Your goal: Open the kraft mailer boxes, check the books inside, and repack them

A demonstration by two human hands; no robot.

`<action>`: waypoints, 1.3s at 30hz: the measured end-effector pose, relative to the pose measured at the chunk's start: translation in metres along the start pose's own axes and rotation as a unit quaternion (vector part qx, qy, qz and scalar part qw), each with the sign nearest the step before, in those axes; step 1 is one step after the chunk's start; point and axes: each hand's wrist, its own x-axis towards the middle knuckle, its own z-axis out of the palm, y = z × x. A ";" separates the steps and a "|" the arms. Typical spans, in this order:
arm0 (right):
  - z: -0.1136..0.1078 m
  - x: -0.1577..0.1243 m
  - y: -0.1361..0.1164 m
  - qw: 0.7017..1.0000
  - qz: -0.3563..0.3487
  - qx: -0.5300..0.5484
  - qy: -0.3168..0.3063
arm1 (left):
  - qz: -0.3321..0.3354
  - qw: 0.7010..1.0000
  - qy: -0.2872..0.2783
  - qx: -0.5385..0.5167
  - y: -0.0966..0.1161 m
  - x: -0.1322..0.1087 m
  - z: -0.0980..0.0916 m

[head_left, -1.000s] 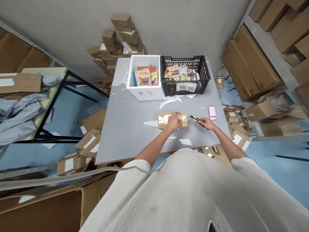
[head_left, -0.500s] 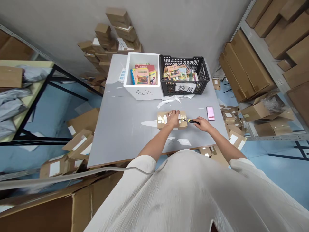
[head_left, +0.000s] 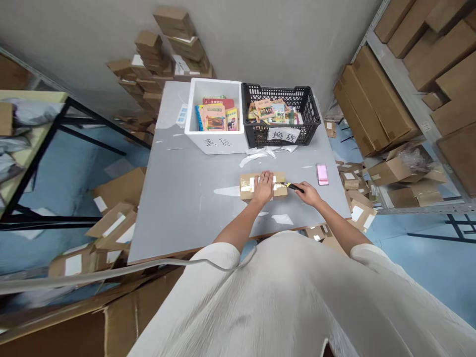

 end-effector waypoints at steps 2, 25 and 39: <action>0.007 -0.001 0.007 1.000 -0.012 0.008 0.020 | 0.001 1.000 0.006 0.003 -0.002 0.000 0.002; -0.011 0.030 0.040 0.994 0.002 0.060 0.094 | 0.004 1.000 0.011 -0.017 -0.009 -0.006 0.009; 0.022 0.109 -0.049 0.995 -0.092 0.018 -0.021 | -0.043 0.998 0.035 0.006 -0.031 -0.075 -0.010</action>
